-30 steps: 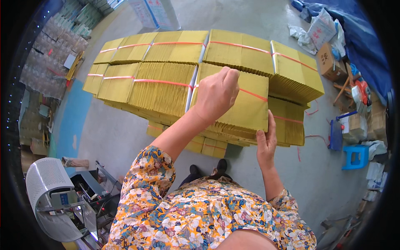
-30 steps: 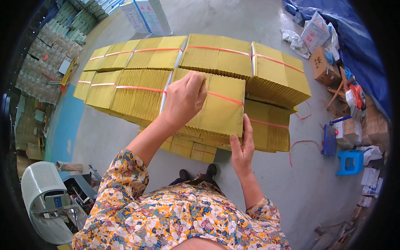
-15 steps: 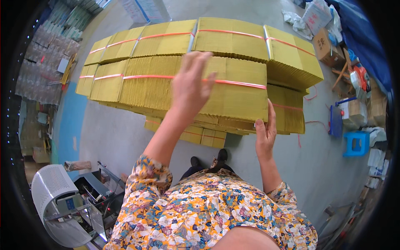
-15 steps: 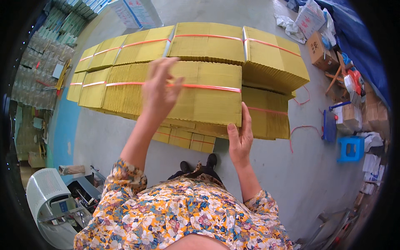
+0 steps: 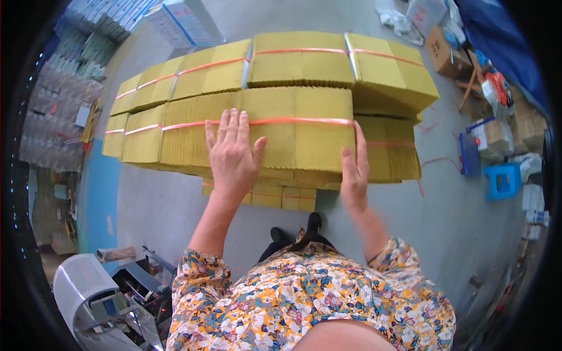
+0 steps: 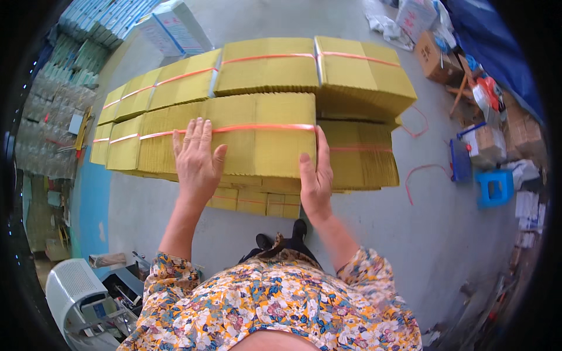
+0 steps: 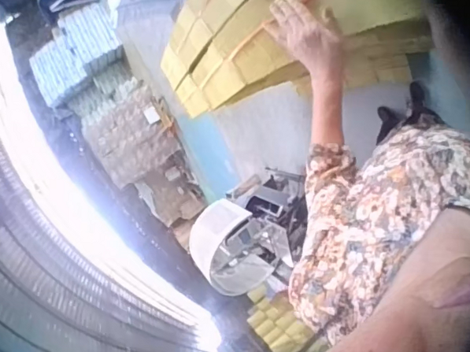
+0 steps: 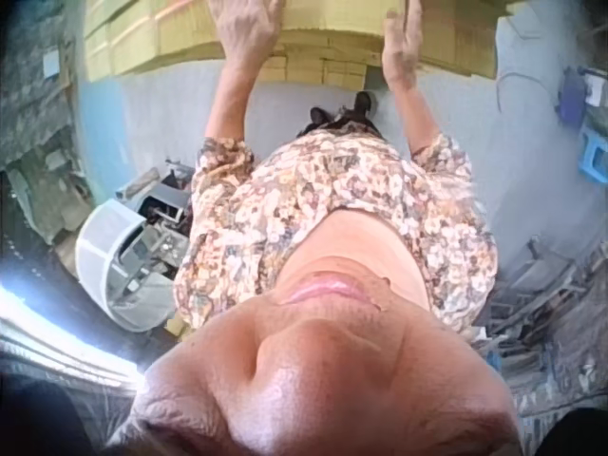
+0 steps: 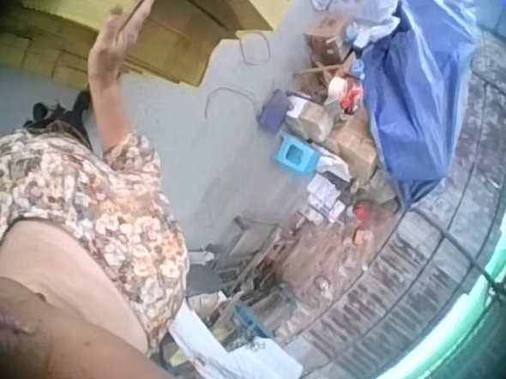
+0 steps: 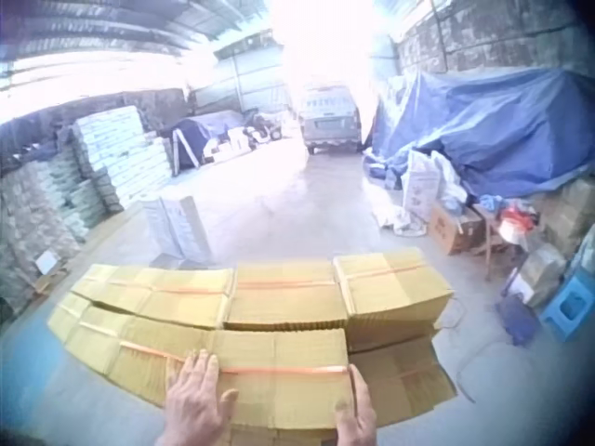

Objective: Stack and band paper products using a strapping machine.

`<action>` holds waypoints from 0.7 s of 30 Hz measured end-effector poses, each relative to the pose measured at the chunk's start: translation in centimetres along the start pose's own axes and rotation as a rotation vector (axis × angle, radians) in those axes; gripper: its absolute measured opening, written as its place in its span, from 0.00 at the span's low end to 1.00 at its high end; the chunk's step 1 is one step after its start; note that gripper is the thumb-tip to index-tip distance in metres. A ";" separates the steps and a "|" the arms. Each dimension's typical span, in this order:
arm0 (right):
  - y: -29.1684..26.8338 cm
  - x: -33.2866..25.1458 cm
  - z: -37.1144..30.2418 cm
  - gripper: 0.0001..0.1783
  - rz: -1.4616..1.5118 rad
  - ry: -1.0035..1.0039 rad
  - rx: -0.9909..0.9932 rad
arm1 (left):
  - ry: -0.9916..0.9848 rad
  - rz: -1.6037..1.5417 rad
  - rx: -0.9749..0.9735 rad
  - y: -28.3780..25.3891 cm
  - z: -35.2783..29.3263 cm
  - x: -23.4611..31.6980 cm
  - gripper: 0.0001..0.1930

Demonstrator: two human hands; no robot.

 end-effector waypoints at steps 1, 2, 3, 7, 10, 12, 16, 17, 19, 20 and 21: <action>0.6 -0.7 -0.2 0.33 -0.037 -0.019 0.042 | -0.027 0.025 0.026 -0.2 -0.2 -0.3 0.32; 0.9 -0.5 -0.2 0.31 -0.059 -0.027 0.064 | -0.025 0.007 0.011 -0.2 -0.3 -0.3 0.31; 0.8 0.1 -0.1 0.30 -0.079 -0.039 0.083 | -0.026 -0.011 0.000 -0.2 -0.4 -0.3 0.31; -0.7 0.4 0.1 0.30 -0.004 -0.038 0.082 | -0.064 -0.106 0.044 0.3 -0.3 1.0 0.30; -1.0 -1.5 -1.7 0.29 -0.013 -0.054 0.085 | -0.108 -0.187 0.109 0.4 -1.6 0.7 0.31; -1.2 -3.2 -3.6 0.27 -0.204 -0.167 0.255 | -0.093 -0.239 0.143 -1.8 -4.2 0.4 0.31; 1.0 -6.7 -8.8 0.24 -0.133 -0.344 0.113 | -0.065 -0.415 0.139 -4.8 -13.9 0.5 0.34; 2.5 -7.3 -10.3 0.24 -0.082 -0.296 -0.036 | -0.102 -0.446 0.084 -5.6 -17.3 0.6 0.34; 6.5 -8.0 -13.7 0.23 0.020 -0.240 -0.308 | -0.192 -0.463 -0.001 -6.9 -25.0 1.0 0.35; 8.6 -8.6 -15.6 0.23 0.065 -0.263 -0.377 | -0.242 -0.451 -0.033 -7.4 -29.1 1.0 0.35; 10.7 -9.1 -17.7 0.23 0.119 -0.185 -0.533 | -0.315 -0.435 -0.092 -8.1 -33.2 1.2 0.33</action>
Point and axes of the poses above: each hand's wrist, its own z-axis towards the middle knuckle, its own y-axis out of the palm, x = y × z, the point moved 1 cm from there along z, towards the middle knuckle, and after that the axes turned 7 degrees about -z, right-handed, at the moved point
